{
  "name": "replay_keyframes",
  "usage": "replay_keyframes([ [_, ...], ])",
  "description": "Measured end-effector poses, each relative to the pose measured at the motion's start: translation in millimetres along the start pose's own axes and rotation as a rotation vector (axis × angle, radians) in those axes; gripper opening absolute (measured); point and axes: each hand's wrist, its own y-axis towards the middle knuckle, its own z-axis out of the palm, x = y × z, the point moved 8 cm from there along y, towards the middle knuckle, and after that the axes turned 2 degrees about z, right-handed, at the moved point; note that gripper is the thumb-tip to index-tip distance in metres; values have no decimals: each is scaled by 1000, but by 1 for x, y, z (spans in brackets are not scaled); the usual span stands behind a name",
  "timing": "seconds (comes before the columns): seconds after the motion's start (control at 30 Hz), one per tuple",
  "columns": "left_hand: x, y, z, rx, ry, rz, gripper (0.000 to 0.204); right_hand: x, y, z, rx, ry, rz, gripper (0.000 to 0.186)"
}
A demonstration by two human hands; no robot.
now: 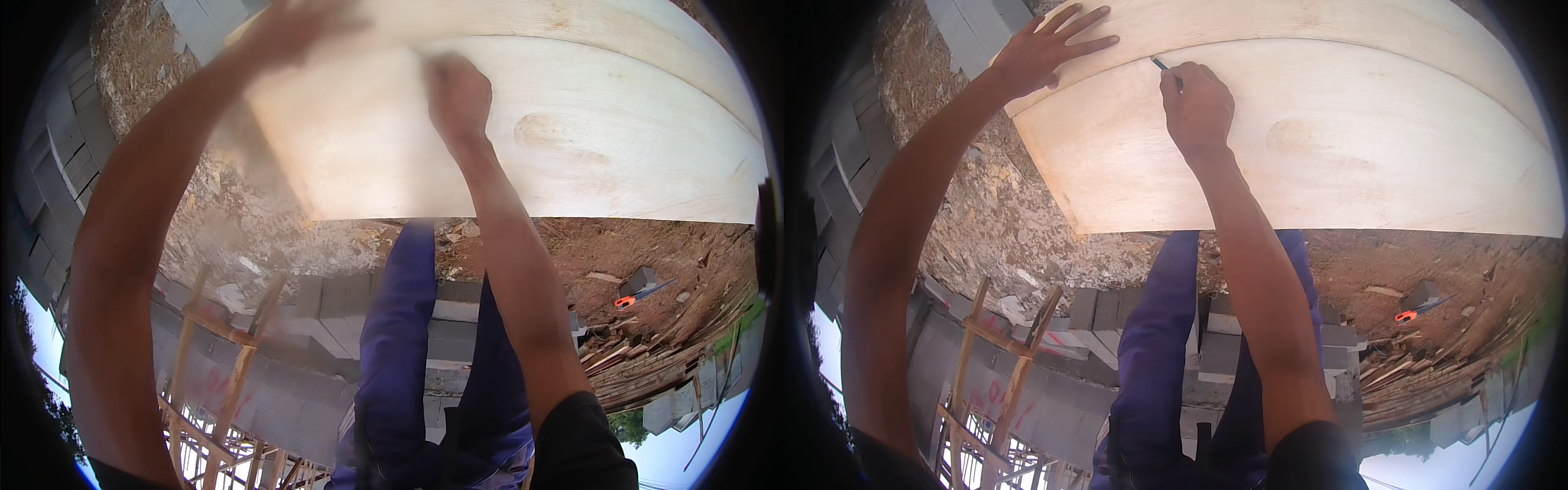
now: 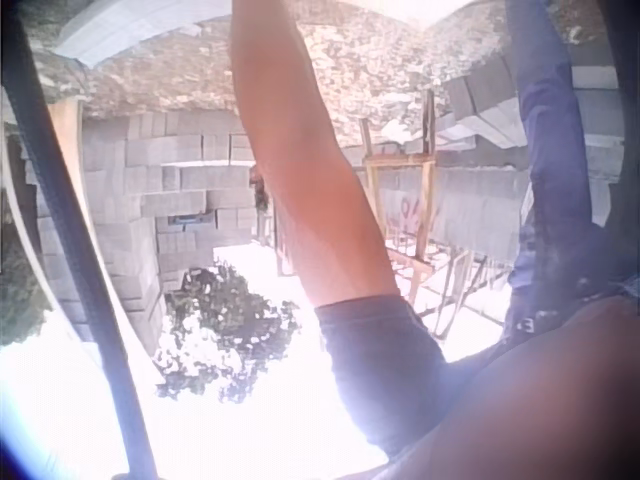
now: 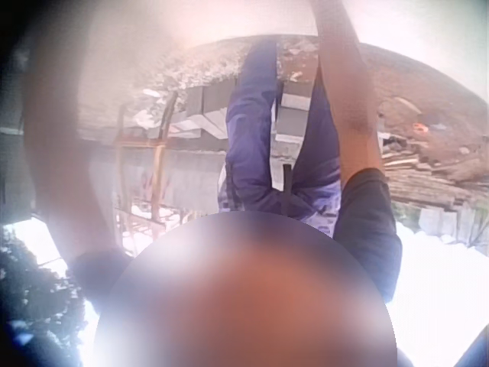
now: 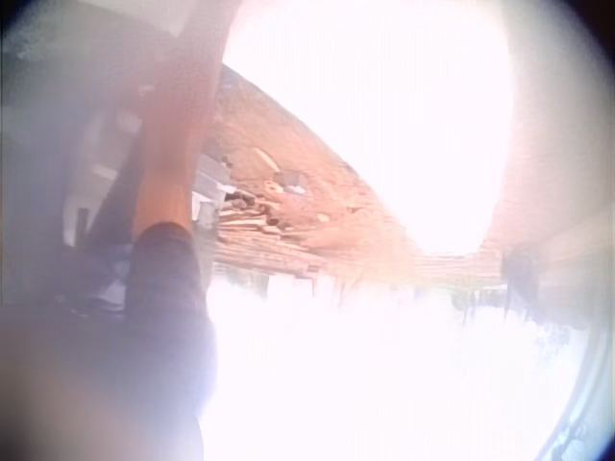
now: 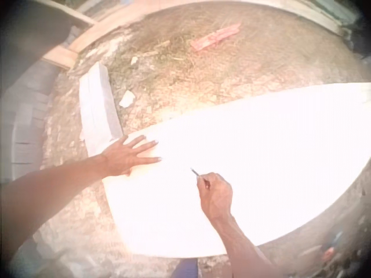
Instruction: The person marks a straight line on a large wooden board using a pencil and a straight edge, measures the board with a tape measure, then uses a hand saw to cut along the marked line.
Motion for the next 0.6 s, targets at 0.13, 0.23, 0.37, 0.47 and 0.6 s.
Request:
replay_keyframes([
  [0.13, 2, 14, 12, -119, 90, -27, 122, -78, 30, -127, -112, 2, 234, 27],
  [0.23, 0, 10, 3, -78, 82, -37, 111, -115, 37, -207, -211, -43, 377, 31],
  [0.37, -8, 11, -13, -177, -137, 30, 98, -156, 13, -268, -340, 53, 391, 29],
  [0.47, -13, 13, -13, -237, -400, -34, 94, -173, -31, -276, -290, 106, 486, 28],
  [0.6, -22, 27, -43, -213, -500, -105, 93, -208, -109, -273, -266, -18, 469, 25],
])
